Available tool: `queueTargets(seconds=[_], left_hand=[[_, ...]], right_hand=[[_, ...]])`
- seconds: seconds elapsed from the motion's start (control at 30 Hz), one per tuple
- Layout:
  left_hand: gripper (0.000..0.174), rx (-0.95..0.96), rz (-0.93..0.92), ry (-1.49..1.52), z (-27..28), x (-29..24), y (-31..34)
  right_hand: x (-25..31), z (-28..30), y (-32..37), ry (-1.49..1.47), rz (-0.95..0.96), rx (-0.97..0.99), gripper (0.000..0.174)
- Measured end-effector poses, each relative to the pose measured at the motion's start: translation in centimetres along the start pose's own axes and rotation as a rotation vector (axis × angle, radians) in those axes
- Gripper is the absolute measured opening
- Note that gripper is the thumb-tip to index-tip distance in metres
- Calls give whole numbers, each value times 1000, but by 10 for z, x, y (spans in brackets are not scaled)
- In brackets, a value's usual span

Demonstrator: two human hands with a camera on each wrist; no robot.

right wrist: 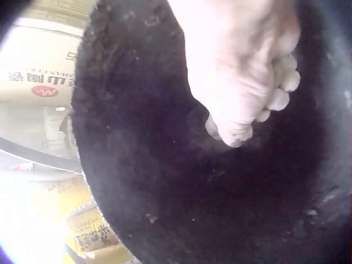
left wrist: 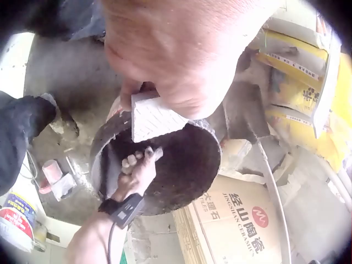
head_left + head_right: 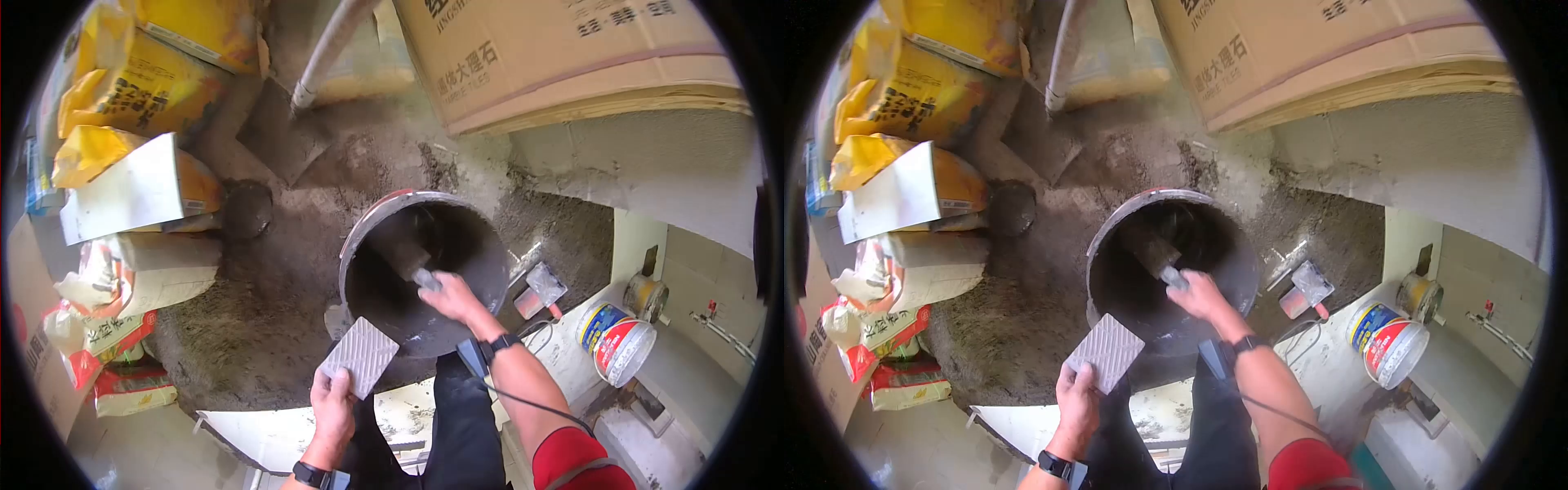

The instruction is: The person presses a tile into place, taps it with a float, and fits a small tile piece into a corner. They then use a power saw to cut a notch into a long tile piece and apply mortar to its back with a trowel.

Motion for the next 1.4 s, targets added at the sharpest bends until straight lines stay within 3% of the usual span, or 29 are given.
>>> queueTargets(seconds=[0.23, 0.3, 0.37, 0.4, 0.5, 0.53, 0.67, 0.9, 0.97, 1.03, 1.07, 1.1, 1.23, 1.33, 1.4], left_hand=[[31, 59, -135, 118, -38, -39, 52], [32, 49, -135, 121, -64, -53, 78], [33, 148, -136, 216, -94, -64, 100], [33, 164, -150, 228, -108, -70, 118], [33, 344, -152, 311, -159, -95, 174], [33, 388, -139, 331, -172, -102, 190], [33, 486, -201, 321, -202, -127, 240], [32, 565, -343, 274, -222, -171, 274], [34, 600, -402, 104, -221, -184, 271], [40, 723, -436, -32, -213, -198, 272], [41, 727, -447, -44, -207, -203, 275], [43, 725, -451, -56, -200, -204, 279], [44, 855, -318, -138, -180, -192, 288], [39, 912, -296, -139, -173, -181, 293], [35, 956, -296, -108, -167, -175, 289]], right_hand=[[59, 72, 160, -92, 164, -136, 47], [84, 95, 212, 57, 375, -393, 36], [129, 113, 266, 497, 799, -576, 27], [146, 124, 290, 547, 815, -655, 23], [150, 128, 330, 388, 468, -758, 33], [145, 122, 337, 441, 486, -802, 39], [146, 132, 374, 462, 564, -970, 38], [144, 183, 429, 691, 505, -906, 43], [150, 200, 452, 738, 462, -892, 45], [155, 218, 487, 377, 607, -1013, 40], [156, 229, 495, 408, 418, -884, 45], [151, 237, 501, 388, 388, -911, 49], [146, 248, 509, 214, 367, -714, 47], [146, 223, 495, 38, 189, -320, 41], [139, 210, 488, -29, 118, -243, 41]])
Point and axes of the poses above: each hand's wrist, its own y-axis away from the middle knuckle, its own z-axis out of the back of the hand, x = y × z, the point moved 6 cm from there along -y, towards the middle knuckle, and after that the axes turned 8 degrees about y, right-handed, at the moved point
